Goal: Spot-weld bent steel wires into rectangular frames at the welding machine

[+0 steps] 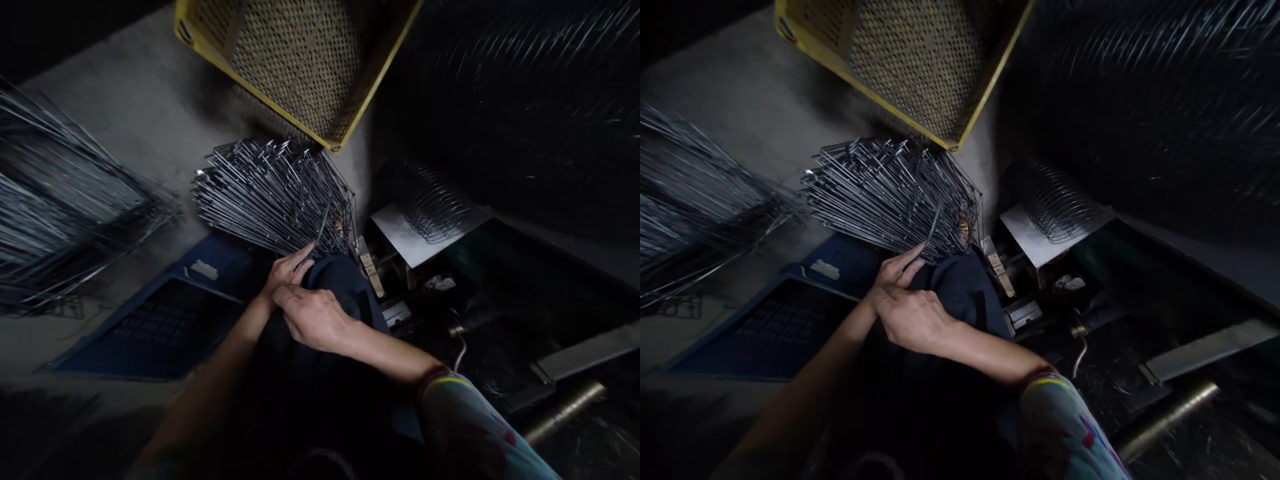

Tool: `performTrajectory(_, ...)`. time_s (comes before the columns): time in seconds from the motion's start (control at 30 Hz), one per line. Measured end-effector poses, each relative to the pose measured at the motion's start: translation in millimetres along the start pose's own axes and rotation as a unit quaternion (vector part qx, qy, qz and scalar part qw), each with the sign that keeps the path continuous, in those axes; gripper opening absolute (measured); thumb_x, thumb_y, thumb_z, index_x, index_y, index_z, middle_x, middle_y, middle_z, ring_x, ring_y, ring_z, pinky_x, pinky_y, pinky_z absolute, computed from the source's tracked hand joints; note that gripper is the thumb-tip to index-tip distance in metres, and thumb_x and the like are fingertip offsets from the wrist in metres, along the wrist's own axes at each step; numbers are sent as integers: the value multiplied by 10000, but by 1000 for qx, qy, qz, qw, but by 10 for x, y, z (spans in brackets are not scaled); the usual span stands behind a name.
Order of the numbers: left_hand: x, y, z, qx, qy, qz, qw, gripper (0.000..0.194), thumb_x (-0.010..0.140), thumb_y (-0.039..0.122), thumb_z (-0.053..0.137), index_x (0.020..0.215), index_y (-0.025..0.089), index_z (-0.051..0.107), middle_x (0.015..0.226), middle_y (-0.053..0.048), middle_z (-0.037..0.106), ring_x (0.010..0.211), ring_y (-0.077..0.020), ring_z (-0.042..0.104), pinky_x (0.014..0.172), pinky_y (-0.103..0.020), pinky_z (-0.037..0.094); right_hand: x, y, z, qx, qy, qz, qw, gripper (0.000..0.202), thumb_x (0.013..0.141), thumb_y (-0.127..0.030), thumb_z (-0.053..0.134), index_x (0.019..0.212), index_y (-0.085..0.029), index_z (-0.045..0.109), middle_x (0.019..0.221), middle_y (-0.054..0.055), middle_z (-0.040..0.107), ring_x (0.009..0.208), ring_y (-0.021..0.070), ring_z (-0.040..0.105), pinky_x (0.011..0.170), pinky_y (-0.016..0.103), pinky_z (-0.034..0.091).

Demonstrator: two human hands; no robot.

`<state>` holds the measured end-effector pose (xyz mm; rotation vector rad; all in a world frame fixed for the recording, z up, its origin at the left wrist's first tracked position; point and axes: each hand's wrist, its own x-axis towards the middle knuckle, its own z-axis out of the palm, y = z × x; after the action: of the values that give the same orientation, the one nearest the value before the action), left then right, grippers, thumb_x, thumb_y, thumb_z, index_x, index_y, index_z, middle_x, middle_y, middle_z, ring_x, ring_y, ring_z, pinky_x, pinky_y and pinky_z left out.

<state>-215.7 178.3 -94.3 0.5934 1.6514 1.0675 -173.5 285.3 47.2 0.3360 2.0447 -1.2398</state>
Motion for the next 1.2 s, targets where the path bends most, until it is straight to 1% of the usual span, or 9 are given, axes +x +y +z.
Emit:
performTrajectory(0.13,61,38,-41,7,52,-22,998,372,966,375,461,1099,150,725,1056,-81,755,949,-186,708,896,-278,547,1,291,26,163,58,-22,985,246,1002,-254,402,1207,-240,539,1043,52,708,918,204,695,795,304,551)
performTrajectory(0.2,104,88,-61,8,71,-39,997,357,971,349,446,1033,143,731,915,-72,757,840,-173,706,815,-257,543,-2,623,32,219,153,46,963,240,1026,-327,397,1196,-238,543,1013,40,706,910,186,686,825,295,536)
performTrajectory(0.3,165,178,-46,0,91,-28,995,344,967,305,430,992,128,723,736,-49,710,701,-162,677,730,-255,522,102,1300,85,161,263,193,932,361,996,-423,475,1268,-191,523,1100,103,687,1002,223,659,908,347,507)
performTrajectory(0.43,226,284,7,-4,84,-20,996,323,971,324,453,904,142,711,614,-3,611,573,-129,587,634,-234,463,552,1951,225,43,165,222,960,705,871,-494,670,1390,-76,441,1405,250,509,1302,300,503,1062,393,411)
performTrajectory(0.57,250,343,25,2,80,-26,996,359,977,341,453,732,168,651,573,13,551,544,-115,529,634,-231,434,1065,1957,256,-9,75,276,958,580,898,-585,610,1302,-173,554,1192,159,674,1138,292,623,954,354,468)
performTrajectory(0.73,269,337,34,-11,94,-37,995,340,976,353,450,811,161,678,575,22,534,546,-114,516,625,-233,420,1444,1813,203,29,163,237,957,628,858,-712,580,1211,-194,611,1043,110,716,1022,288,666,893,353,491)
performTrajectory(0.93,248,334,14,-21,110,-47,993,328,962,344,468,830,153,700,562,25,535,531,-112,504,610,-234,409,1477,1904,194,176,167,124,962,511,853,-449,728,1251,-154,602,1153,83,691,1061,220,643,937,309,483)
performTrajectory(1.03,183,373,50,-38,104,-53,992,324,962,327,470,793,156,688,563,26,535,540,-110,515,620,-230,411,1402,1908,138,179,167,82,966,376,923,-504,614,1051,-157,680,955,46,703,921,205,648,851,290,488)
performTrajectory(1.2,226,438,92,-56,113,-78,989,316,960,345,472,825,159,690,555,32,525,531,-108,505,607,-224,409,1578,1944,111,190,148,64,968,472,930,-604,543,890,-151,668,816,26,649,838,193,621,815,281,475)
